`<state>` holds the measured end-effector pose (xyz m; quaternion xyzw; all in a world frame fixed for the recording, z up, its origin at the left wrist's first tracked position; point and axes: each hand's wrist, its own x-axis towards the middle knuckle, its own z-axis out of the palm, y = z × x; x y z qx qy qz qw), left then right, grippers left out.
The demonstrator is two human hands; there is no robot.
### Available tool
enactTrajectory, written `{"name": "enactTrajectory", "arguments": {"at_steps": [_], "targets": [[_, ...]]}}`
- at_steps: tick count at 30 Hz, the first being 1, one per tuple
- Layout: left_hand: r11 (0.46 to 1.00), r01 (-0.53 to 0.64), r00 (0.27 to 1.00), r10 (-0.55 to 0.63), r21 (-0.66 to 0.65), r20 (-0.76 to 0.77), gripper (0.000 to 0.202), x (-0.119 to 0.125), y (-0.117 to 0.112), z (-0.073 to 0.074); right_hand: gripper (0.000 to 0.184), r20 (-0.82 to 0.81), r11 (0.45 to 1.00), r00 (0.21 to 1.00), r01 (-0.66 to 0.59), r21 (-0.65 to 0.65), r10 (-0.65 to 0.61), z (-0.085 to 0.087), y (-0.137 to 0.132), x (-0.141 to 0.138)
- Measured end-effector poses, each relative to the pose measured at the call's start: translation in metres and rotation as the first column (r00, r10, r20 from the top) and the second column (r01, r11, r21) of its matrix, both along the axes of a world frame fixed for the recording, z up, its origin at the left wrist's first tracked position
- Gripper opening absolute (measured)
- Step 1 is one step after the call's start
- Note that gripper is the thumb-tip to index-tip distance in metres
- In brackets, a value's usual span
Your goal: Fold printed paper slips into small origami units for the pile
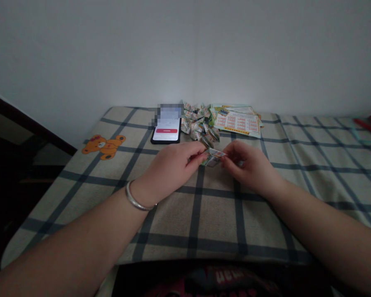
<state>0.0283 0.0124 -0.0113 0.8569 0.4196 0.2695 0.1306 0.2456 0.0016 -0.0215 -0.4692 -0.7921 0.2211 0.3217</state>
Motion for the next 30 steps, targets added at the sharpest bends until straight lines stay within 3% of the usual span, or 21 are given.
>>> {"name": "enactTrajectory", "arguments": {"at_steps": [3, 7, 13, 18, 24, 30], "targets": [[1.0, -0.008, 0.999, 0.008, 0.007, -0.044, 0.016, 0.001, -0.006, 0.004, 0.01, -0.062, 1.0, 0.998, -0.019, 0.004, 0.019, 0.0, -0.001, 0.0], [1.0, -0.008, 0.993, 0.008, 0.0, -0.116, 0.015, 0.002, -0.007, 0.004, 0.009, -0.025, 1.0, 1.0, 0.017, 0.025, -0.016, 0.0, -0.001, -0.001], [1.0, -0.026, 0.995, 0.025, -0.013, -0.096, 0.014, 0.002, -0.004, 0.001, 0.016, -0.016, 0.995, 0.996, 0.086, -0.047, -0.087, -0.003, 0.001, 0.0], [1.0, 0.001, 0.993, 0.0, 0.012, -0.116, 0.017, 0.001, -0.004, 0.0, 0.015, 0.022, 0.993, 0.994, 0.109, 0.044, -0.11, -0.002, 0.0, 0.002], [0.985, 0.007, 0.981, 0.027, 0.173, -0.193, 0.02, -0.005, -0.002, 0.001, 0.006, 0.198, 0.975, 0.976, -0.13, 0.182, 0.093, 0.006, 0.002, 0.008], [0.937, 0.222, 0.949, -0.144, 0.269, -0.281, 0.015, -0.005, -0.001, 0.0, 0.003, 0.354, 0.974, 0.924, -0.194, 0.118, 0.142, 0.006, 0.004, 0.007]]}}
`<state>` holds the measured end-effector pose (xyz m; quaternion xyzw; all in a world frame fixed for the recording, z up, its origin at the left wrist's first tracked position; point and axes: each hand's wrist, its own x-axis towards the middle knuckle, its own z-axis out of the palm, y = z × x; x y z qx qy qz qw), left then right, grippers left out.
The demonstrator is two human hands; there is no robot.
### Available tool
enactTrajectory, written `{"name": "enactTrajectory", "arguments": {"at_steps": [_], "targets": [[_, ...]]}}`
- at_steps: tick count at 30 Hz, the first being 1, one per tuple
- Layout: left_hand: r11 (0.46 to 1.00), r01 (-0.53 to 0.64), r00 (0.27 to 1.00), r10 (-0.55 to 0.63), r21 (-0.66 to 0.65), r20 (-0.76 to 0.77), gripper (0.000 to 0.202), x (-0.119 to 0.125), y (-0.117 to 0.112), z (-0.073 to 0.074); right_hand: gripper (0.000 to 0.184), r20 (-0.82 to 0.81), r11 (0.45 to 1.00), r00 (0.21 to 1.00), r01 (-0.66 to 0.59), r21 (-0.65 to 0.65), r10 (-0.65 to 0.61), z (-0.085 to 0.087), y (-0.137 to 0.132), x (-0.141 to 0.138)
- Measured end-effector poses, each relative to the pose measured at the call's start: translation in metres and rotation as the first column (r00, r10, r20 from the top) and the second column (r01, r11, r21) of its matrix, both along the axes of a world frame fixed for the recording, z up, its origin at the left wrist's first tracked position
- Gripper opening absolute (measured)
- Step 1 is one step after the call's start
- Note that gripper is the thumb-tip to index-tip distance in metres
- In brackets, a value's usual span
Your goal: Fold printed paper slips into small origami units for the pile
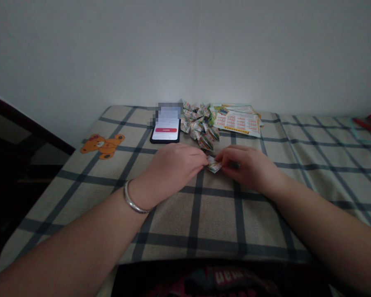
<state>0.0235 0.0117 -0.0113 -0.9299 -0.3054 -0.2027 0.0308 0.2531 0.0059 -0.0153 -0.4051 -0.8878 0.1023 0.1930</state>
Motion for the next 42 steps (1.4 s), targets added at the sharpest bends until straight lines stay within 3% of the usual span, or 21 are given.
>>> {"name": "enactTrajectory", "arguments": {"at_steps": [4, 10, 18, 23, 29, 42], "targets": [[0.998, 0.053, 0.995, -0.055, -0.024, -0.085, 0.013, 0.003, -0.001, 0.002, 0.005, 0.027, 0.998, 0.998, -0.061, -0.035, 0.062, -0.002, 0.002, 0.001], [0.993, 0.009, 0.986, -0.029, -0.118, -0.164, 0.011, 0.002, -0.003, 0.004, 0.007, 0.052, 0.99, 0.991, -0.12, -0.079, 0.124, 0.001, 0.004, 0.003], [0.991, -0.044, 0.982, 0.019, -0.13, -0.187, 0.013, 0.003, -0.004, 0.004, 0.017, 0.113, 0.994, 0.988, -0.105, -0.028, 0.107, 0.005, 0.0, 0.001], [0.994, -0.064, 0.973, 0.041, -0.093, -0.227, 0.015, 0.003, -0.007, 0.005, 0.02, 0.161, 0.99, 0.978, -0.138, 0.017, 0.133, 0.006, -0.001, 0.001], [0.992, -0.122, 0.979, 0.122, 0.008, -0.165, 0.016, 0.004, -0.012, 0.004, 0.025, 0.224, 0.981, 0.962, -0.176, 0.083, 0.154, 0.009, -0.008, -0.002], [0.998, -0.031, 0.982, 0.021, -0.052, -0.188, 0.015, 0.003, -0.009, 0.001, 0.018, 0.239, 0.984, 0.965, -0.14, 0.109, 0.111, 0.01, -0.009, -0.002]]}}
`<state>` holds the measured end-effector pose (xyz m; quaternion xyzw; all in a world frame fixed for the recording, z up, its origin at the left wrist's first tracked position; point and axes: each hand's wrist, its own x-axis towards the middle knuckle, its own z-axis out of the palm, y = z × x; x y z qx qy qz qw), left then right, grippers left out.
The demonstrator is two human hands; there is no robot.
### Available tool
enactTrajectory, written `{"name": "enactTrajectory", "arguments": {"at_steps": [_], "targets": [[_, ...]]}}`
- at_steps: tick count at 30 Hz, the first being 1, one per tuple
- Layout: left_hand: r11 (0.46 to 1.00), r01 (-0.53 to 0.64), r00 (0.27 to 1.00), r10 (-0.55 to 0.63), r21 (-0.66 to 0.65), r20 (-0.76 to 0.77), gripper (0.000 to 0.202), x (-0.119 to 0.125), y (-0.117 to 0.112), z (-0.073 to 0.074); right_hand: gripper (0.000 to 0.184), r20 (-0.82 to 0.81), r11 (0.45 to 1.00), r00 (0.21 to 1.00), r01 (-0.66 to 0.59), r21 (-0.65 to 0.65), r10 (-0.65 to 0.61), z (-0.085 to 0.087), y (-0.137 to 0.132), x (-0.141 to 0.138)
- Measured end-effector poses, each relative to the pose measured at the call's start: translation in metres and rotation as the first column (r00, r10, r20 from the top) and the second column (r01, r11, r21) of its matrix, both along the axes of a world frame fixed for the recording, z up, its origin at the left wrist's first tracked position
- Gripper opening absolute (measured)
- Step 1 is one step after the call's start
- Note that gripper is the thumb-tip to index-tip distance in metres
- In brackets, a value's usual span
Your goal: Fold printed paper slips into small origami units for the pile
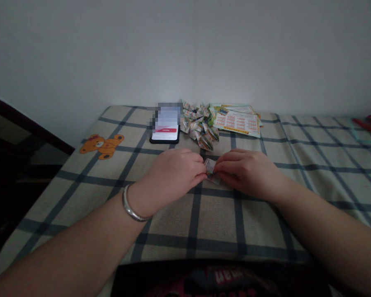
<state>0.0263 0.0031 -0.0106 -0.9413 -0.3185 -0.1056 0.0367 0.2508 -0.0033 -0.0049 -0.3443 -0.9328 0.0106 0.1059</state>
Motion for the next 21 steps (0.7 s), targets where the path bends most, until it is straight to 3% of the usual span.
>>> {"name": "enactTrajectory", "arguments": {"at_steps": [4, 14, 21], "targets": [[0.997, 0.053, 0.999, -0.053, -0.057, 0.011, 0.013, 0.0004, 0.0017, -0.0003, 0.018, 0.03, 0.999, 0.999, -0.031, -0.026, 0.031, 0.0019, -0.0012, 0.0011], [0.997, 0.005, 1.0, -0.006, -0.072, -0.016, 0.014, 0.0022, 0.0001, 0.0015, 0.02, 0.074, 0.999, 0.996, 0.039, 0.027, -0.041, -0.0035, -0.0012, -0.0046], [0.998, 0.002, 1.0, -0.004, -0.064, -0.023, 0.016, 0.0034, 0.0012, 0.0003, 0.019, -0.057, 0.996, 0.996, 0.063, -0.069, -0.067, -0.005, 0.0045, -0.0017]]}}
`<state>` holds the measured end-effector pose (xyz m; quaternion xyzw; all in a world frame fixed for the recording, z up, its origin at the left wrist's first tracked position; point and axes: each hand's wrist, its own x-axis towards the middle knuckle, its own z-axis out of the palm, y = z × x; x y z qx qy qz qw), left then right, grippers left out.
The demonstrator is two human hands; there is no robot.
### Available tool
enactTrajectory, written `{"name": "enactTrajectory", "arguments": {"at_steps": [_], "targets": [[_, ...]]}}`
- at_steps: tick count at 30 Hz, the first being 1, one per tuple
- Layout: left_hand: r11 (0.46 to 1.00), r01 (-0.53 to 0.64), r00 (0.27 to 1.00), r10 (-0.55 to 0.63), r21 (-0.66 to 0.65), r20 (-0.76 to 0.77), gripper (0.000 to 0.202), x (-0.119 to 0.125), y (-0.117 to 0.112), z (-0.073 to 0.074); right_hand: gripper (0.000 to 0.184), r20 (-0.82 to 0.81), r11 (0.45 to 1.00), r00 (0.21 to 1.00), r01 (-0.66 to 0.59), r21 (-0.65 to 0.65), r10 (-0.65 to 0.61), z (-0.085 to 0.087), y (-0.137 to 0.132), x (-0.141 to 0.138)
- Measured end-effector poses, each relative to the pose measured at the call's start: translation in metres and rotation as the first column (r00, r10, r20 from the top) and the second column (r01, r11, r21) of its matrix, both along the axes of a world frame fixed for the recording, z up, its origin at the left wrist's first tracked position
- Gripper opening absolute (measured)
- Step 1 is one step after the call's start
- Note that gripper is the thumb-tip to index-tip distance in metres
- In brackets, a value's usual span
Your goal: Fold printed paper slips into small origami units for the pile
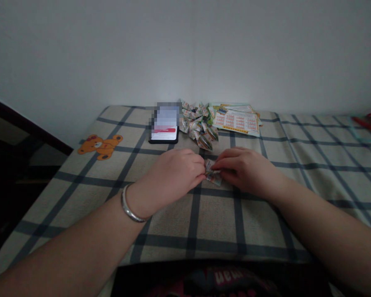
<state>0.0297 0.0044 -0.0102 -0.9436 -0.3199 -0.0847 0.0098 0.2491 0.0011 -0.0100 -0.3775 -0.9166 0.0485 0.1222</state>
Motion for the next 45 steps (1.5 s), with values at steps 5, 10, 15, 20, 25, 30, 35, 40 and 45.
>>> {"name": "enactTrajectory", "arguments": {"at_steps": [5, 10, 15, 20, 25, 30, 35, 40, 45], "targets": [[1.0, 0.016, 1.0, -0.015, 0.027, -0.01, 0.014, -0.001, 0.0, -0.001, 0.014, 0.086, 0.995, 0.992, 0.098, -0.009, -0.097, 0.004, -0.004, 0.0], [0.997, 0.011, 1.0, -0.009, 0.071, -0.03, 0.013, 0.0, -0.002, 0.0, 0.015, 0.178, 0.974, 0.957, 0.224, 0.037, -0.227, 0.008, -0.013, -0.003], [0.998, 0.002, 1.0, 0.0, 0.057, -0.025, 0.015, 0.001, -0.002, 0.0, 0.017, 0.198, 0.963, 0.942, 0.267, 0.044, -0.271, 0.009, -0.014, -0.004], [0.998, -0.058, 0.996, 0.057, 0.001, 0.072, 0.02, 0.003, -0.003, -0.004, 0.018, 0.077, 0.962, 0.963, 0.262, -0.073, -0.257, 0.006, -0.005, -0.002], [0.992, -0.107, 0.974, 0.117, -0.064, 0.195, 0.014, 0.004, 0.002, -0.011, 0.017, -0.013, 0.96, 0.971, 0.232, -0.156, -0.237, 0.002, 0.002, 0.001], [0.969, -0.183, 0.935, 0.223, -0.164, 0.275, 0.012, 0.005, 0.007, -0.014, 0.015, -0.03, 0.943, 0.955, 0.287, -0.17, -0.296, 0.0, 0.006, 0.0], [0.959, -0.235, 0.932, 0.269, -0.161, 0.242, 0.01, 0.008, 0.004, -0.015, 0.016, -0.035, 0.933, 0.95, 0.297, -0.201, -0.31, -0.003, 0.009, 0.0], [0.959, -0.239, 0.937, 0.27, -0.155, 0.222, 0.008, 0.009, 0.002, -0.014, 0.017, -0.015, 0.923, 0.943, 0.322, -0.212, -0.333, -0.004, 0.008, 0.0], [0.96, -0.238, 0.932, 0.269, -0.148, 0.243, 0.01, 0.008, 0.005, -0.016, 0.015, -0.037, 0.908, 0.934, 0.334, -0.253, -0.354, -0.007, 0.01, 0.001]]}}
